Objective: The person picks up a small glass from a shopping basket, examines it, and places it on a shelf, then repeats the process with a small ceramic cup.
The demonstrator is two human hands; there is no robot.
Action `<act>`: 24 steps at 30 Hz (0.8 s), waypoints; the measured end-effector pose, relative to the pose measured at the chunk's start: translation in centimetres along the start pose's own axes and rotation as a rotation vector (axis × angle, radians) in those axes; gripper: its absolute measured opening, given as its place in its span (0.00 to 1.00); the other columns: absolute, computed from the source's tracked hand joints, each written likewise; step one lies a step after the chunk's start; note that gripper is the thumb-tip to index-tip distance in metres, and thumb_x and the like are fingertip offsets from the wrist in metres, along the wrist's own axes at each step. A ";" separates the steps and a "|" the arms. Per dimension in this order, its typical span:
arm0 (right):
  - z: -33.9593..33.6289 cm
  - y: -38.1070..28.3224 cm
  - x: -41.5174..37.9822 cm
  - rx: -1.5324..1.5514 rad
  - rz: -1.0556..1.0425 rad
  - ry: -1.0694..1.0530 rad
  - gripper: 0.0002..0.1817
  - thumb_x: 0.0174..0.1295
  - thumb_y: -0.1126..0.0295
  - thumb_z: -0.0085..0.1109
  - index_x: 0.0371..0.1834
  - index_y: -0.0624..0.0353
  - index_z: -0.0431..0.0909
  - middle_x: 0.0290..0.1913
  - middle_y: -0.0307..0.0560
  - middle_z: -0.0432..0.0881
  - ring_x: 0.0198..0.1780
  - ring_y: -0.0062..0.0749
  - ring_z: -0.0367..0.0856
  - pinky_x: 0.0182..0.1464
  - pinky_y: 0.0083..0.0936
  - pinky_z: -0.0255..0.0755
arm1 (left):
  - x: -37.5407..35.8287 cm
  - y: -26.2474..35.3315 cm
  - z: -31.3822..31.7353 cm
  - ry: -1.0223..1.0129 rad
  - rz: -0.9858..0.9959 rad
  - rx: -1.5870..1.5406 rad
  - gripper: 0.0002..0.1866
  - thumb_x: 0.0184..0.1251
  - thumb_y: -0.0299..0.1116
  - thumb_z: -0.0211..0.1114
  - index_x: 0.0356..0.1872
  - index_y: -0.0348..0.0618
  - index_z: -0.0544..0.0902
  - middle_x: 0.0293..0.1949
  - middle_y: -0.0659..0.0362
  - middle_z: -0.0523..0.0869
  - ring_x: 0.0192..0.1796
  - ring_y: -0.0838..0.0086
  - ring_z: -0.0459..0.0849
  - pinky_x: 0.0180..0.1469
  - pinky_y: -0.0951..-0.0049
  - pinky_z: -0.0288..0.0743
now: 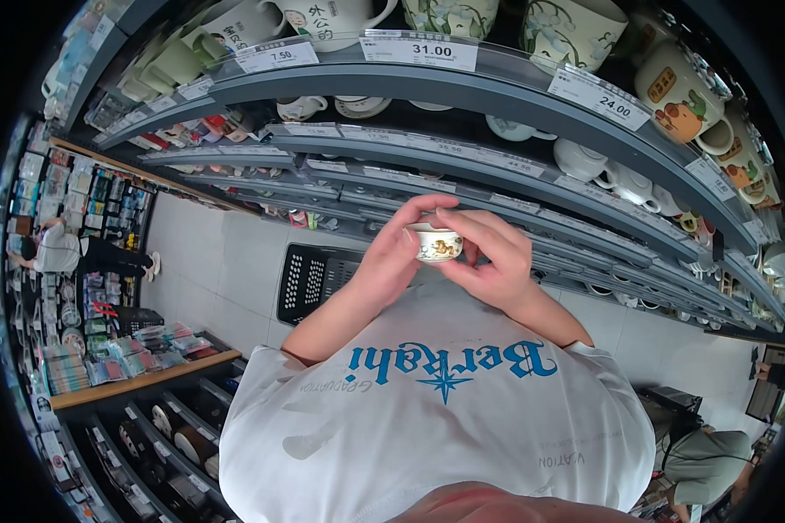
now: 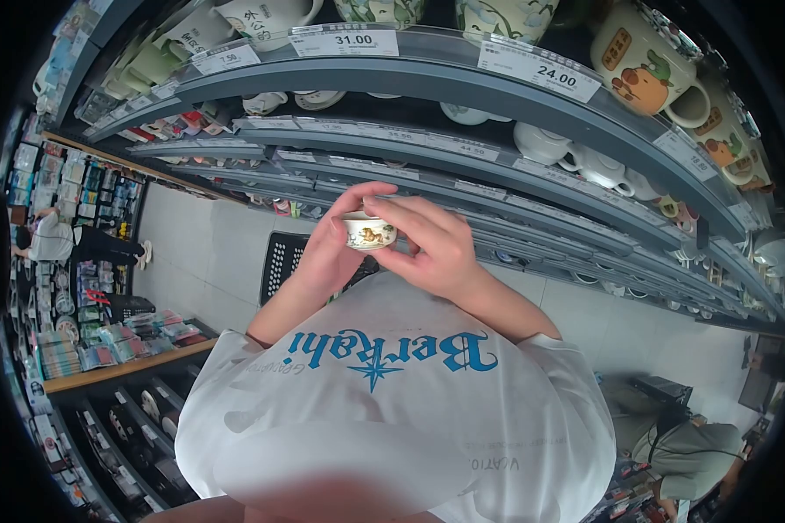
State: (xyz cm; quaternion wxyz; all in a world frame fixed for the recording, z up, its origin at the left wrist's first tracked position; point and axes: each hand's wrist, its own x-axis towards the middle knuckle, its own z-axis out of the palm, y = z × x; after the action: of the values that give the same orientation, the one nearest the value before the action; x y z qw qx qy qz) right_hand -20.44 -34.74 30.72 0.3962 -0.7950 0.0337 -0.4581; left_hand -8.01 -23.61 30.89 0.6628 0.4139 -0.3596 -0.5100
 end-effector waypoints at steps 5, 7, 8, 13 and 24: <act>0.0 0.3 -0.2 0.015 0.006 -0.044 0.27 0.42 0.75 0.75 0.51 0.59 0.83 0.42 0.45 0.85 0.26 0.20 0.78 0.20 0.16 0.70 | -0.3 0.5 -0.2 -0.087 -0.055 -0.130 0.44 0.66 0.67 0.53 0.68 0.36 0.62 0.56 0.54 0.75 0.58 0.70 0.77 0.59 0.68 0.71; 0.1 0.4 -0.5 -0.018 -0.034 -0.029 0.27 0.43 0.75 0.75 0.52 0.58 0.82 0.42 0.45 0.86 0.25 0.20 0.78 0.20 0.16 0.69 | -0.5 0.5 -0.2 -0.077 -0.065 -0.131 0.44 0.66 0.67 0.53 0.68 0.36 0.62 0.56 0.54 0.75 0.59 0.70 0.76 0.59 0.68 0.71; 0.1 0.3 -0.3 -0.017 -0.034 -0.031 0.27 0.43 0.75 0.75 0.52 0.58 0.82 0.42 0.45 0.86 0.25 0.20 0.78 0.20 0.16 0.69 | -0.5 0.3 -0.3 -0.048 -0.011 -0.032 0.44 0.67 0.66 0.53 0.67 0.36 0.62 0.56 0.54 0.75 0.59 0.69 0.76 0.59 0.67 0.71; 0.1 -0.1 -0.3 -0.037 -0.037 -0.012 0.27 0.42 0.73 0.76 0.51 0.59 0.83 0.40 0.46 0.86 0.25 0.22 0.79 0.21 0.17 0.70 | -0.7 0.5 0.0 0.002 0.000 0.075 0.44 0.66 0.66 0.53 0.67 0.36 0.62 0.56 0.52 0.75 0.59 0.67 0.76 0.60 0.66 0.70; 0.1 -0.1 -0.4 -0.037 -0.092 -0.011 0.26 0.42 0.73 0.76 0.50 0.58 0.83 0.40 0.44 0.85 0.26 0.23 0.79 0.22 0.17 0.72 | -1.0 0.6 0.2 -0.032 -0.029 0.070 0.42 0.66 0.62 0.56 0.68 0.36 0.60 0.55 0.53 0.75 0.57 0.68 0.77 0.58 0.67 0.70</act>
State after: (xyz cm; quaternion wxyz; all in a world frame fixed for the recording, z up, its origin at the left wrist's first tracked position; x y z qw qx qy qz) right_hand -20.61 -34.40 30.50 0.3600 -0.8056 0.0034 -0.4705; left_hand -8.14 -22.62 31.47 0.6345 0.4337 -0.3818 -0.5134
